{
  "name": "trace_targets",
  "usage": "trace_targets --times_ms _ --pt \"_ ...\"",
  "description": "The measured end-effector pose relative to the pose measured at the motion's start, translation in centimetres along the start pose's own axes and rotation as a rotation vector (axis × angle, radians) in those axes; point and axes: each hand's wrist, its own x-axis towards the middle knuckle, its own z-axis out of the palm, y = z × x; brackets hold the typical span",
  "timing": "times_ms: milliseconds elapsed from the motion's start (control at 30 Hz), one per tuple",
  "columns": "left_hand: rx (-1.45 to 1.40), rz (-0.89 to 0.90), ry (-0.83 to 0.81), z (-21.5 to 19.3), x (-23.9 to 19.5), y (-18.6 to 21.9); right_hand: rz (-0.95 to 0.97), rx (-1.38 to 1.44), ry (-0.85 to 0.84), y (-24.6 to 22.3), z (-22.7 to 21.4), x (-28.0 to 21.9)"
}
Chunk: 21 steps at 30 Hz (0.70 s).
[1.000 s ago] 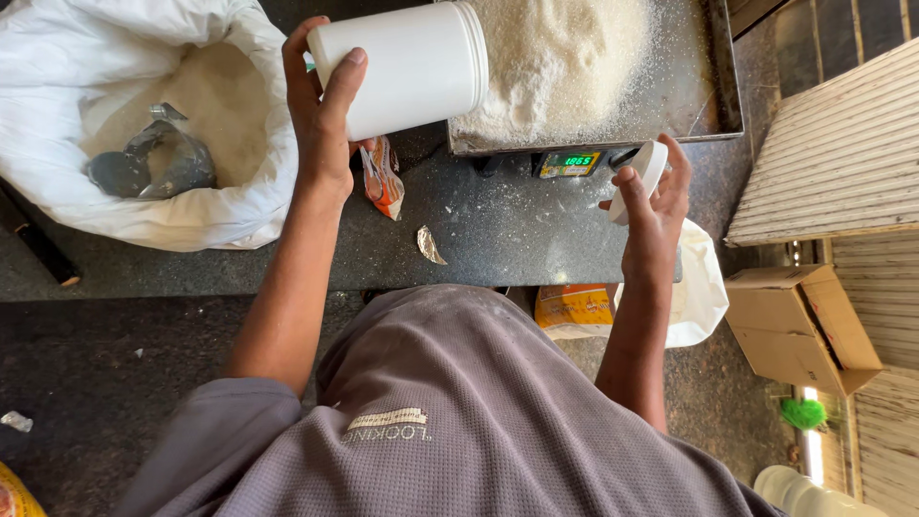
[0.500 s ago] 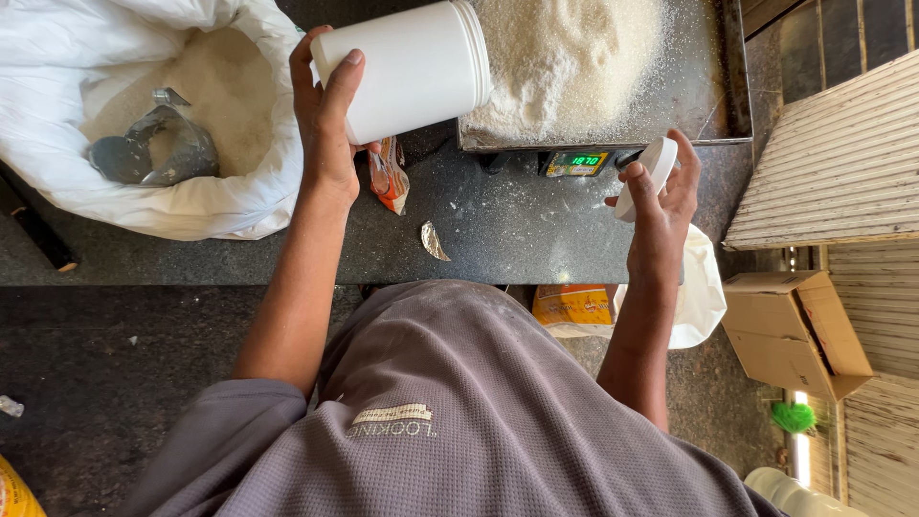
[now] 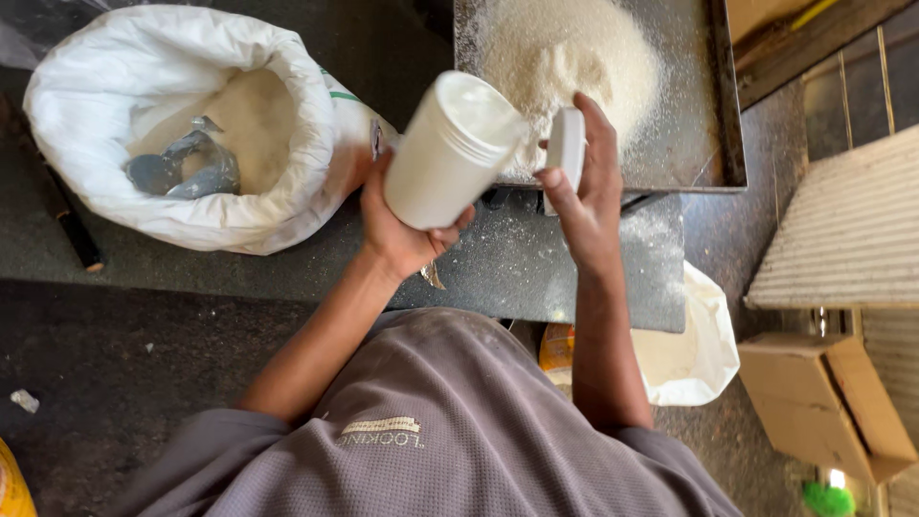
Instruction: The person scoops white granular material from a large sack onto a digital scale using a metal scoop. They then pour contents from an orange packet and a white plastic container onto the scale, followed by a blue packet. The person adjusts the pile on the scale with their hand.
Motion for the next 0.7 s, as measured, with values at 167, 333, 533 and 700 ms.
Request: trace_targets --times_ms 167,333,533,700 --pt "0.253 0.080 0.043 0.6 -1.1 -1.1 -0.160 -0.129 -0.211 -2.5 0.8 2.1" --pt "0.252 0.199 0.018 1.1 -3.4 1.2 -0.188 0.017 -0.303 -4.1 3.3 4.8" --pt "0.121 0.268 -0.023 2.0 -5.1 5.9 -0.402 -0.089 -0.289 -5.8 8.4 7.1" --pt "0.667 0.956 0.036 2.6 -8.5 11.2 -0.288 -0.030 -0.183 -9.5 15.4 10.4"
